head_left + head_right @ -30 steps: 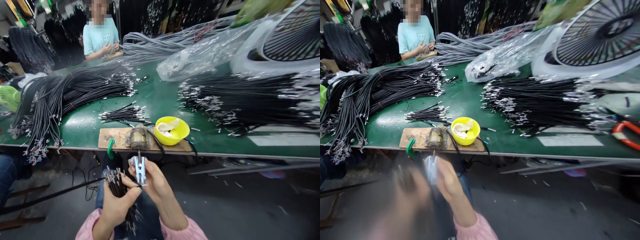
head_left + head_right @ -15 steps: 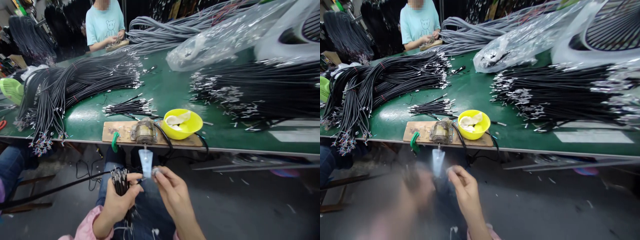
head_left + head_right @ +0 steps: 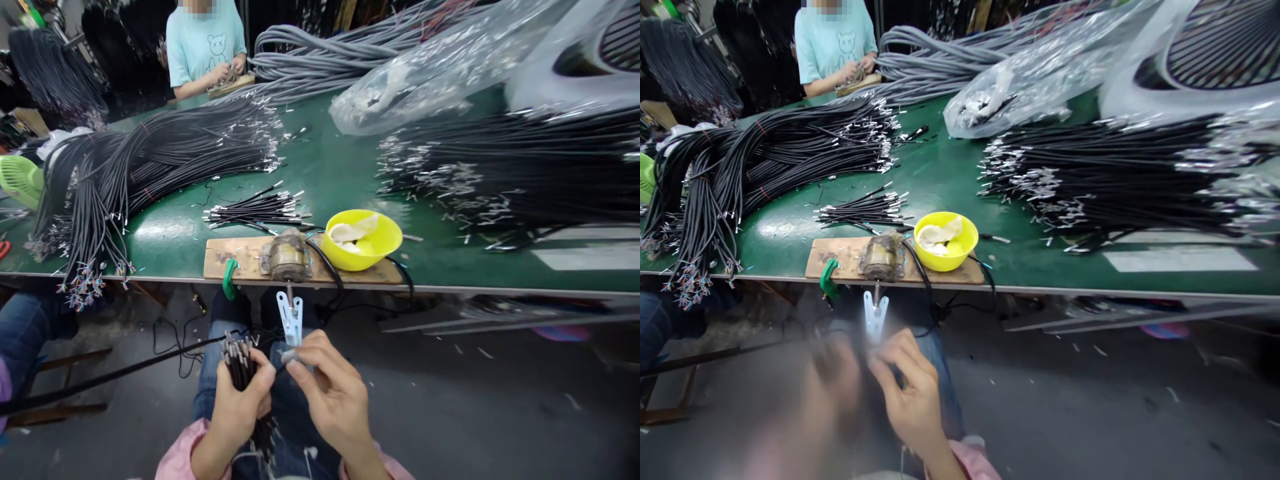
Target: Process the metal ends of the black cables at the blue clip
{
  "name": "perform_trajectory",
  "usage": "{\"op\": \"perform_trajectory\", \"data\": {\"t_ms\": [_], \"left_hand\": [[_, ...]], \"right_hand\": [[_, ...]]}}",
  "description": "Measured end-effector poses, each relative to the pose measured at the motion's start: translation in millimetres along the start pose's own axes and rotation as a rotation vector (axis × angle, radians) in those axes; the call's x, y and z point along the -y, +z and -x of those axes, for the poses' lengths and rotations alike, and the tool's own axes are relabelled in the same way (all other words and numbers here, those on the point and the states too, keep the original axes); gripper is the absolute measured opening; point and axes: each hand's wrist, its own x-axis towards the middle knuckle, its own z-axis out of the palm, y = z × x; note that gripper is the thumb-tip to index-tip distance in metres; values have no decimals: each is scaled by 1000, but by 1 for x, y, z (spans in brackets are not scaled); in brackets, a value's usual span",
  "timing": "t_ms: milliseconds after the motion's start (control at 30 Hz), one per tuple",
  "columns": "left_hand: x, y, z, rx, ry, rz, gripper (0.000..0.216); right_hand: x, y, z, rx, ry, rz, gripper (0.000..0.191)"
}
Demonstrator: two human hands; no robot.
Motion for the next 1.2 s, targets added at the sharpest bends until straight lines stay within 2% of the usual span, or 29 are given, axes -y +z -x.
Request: {"op": "perform_trajectory", "data": {"t_ms": [67, 133, 233, 300, 400, 533, 667, 733, 900, 967, 1033, 1100, 1133, 1167, 1200], "left_hand": [[-2, 4, -1, 2, 39, 22, 36], [-9, 9, 0, -9, 90, 11, 33], [-24, 16, 3, -40, 126, -1, 32], [-30, 19, 6, -73, 105, 5, 32], [-33, 21, 10, -66, 7, 44, 36], [-31, 22, 12, 2, -45, 52, 42], [-32, 20, 11, 27, -60, 19, 44], [-32, 18, 12, -9, -35, 0, 42], [-32, 15, 16, -146, 85, -36, 37], [-32, 17, 16, -159, 97, -43, 36], [-31, 20, 15, -136, 75, -51, 35], [-32, 22, 12, -86, 40, -62, 35], [-34, 23, 11, -60, 29, -70, 37], [-36, 23, 11, -39, 27, -79, 38], [-39, 23, 10, -28, 37, -89, 38]], "right_hand": [[-3, 7, 6, -124, 126, -129, 21], [-6, 15, 11, -203, 359, -342, 24], [-5, 22, 12, -189, 697, -718, 28], [-4, 22, 11, -151, 809, -872, 29], [-4, 16, 8, -106, 838, -864, 27], [-8, 2, 7, -121, 774, -669, 27], [-8, -9, 2, -28, 563, -458, 26], [-6, -10, 2, 14, 518, -393, 23], [-4, 3, 10, -19, 592, -424, 24], [-5, 9, 14, -121, 431, -251, 20], [-7, 12, 15, -274, 126, 29, 14], [-10, 12, 14, -356, -155, 254, 16], [-11, 11, 13, -353, -231, 298, 17], [-11, 10, 11, -322, -244, 286, 17], [-11, 7, 9, -273, -190, 223, 15]]}}
